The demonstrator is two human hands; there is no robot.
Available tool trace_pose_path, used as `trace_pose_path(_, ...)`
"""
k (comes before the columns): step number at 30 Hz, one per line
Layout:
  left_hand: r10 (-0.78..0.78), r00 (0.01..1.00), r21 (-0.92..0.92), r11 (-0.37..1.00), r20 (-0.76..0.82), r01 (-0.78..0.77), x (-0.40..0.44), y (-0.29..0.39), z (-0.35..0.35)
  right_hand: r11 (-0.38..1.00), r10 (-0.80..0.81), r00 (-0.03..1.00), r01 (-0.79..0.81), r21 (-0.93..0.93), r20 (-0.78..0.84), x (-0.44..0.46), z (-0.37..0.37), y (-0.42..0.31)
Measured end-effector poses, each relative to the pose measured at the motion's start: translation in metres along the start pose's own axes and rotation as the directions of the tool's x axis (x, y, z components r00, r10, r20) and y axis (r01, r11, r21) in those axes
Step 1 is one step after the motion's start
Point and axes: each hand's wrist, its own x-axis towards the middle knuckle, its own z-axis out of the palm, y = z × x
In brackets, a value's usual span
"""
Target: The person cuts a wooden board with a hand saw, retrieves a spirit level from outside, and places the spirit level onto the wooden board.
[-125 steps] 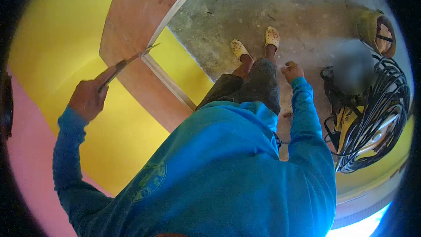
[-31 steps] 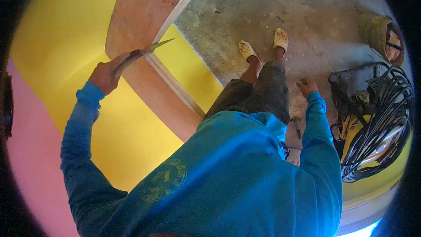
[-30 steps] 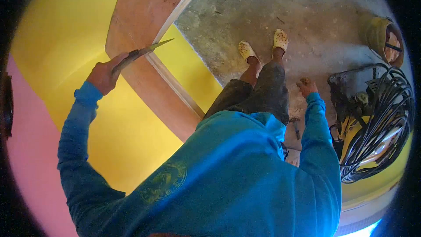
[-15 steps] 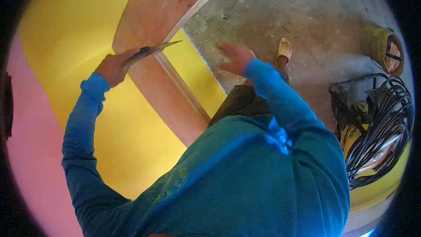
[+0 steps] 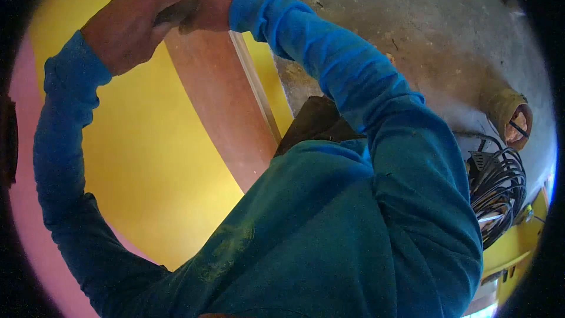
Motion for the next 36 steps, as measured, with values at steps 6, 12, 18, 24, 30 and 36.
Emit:
trace_pose_path(6, 0.123, 0.981, 0.139, 0.985, -0.148, -0.102, 0.041, -0.056, 0.063, 0.994, 0.106, 0.993, -0.105, -0.024, 0.043, -0.015, -0.008, 0.056)
trace_pose_path(12, 0.025, 0.997, 0.055, 0.998, -0.068, -0.021, 0.011, -0.023, 0.020, 0.991, -0.125, 0.992, 0.123, 0.059, 0.024, 0.002, -0.013, -0.007)
trace_pose_path(18, 0.117, 0.993, 0.204, 0.973, -0.030, -0.108, 0.022, -0.032, 0.031, 0.935, -0.163, 0.987, 0.149, -0.321, -0.016, -0.004, 0.009, 0.038)
trace_pose_path(24, -0.140, 0.984, 0.120, 0.985, 0.112, 0.127, 0.000, 0.017, -0.035, 0.994, 0.026, 0.996, -0.017, -0.104, 0.088, 0.010, -0.019, -0.024)
trace_pose_path(30, -0.179, 0.980, 0.191, 0.969, 0.091, 0.159, 0.006, 0.036, -0.029, 0.997, 0.052, 0.988, -0.060, 0.048, 0.147, 0.002, -0.023, -0.009)
trace_pose_path(36, 0.013, 0.997, 0.040, 0.999, -0.081, -0.010, 0.020, -0.012, 0.028, 0.968, -0.010, 0.999, 0.019, 0.249, -0.038, -0.016, 0.004, 0.016)
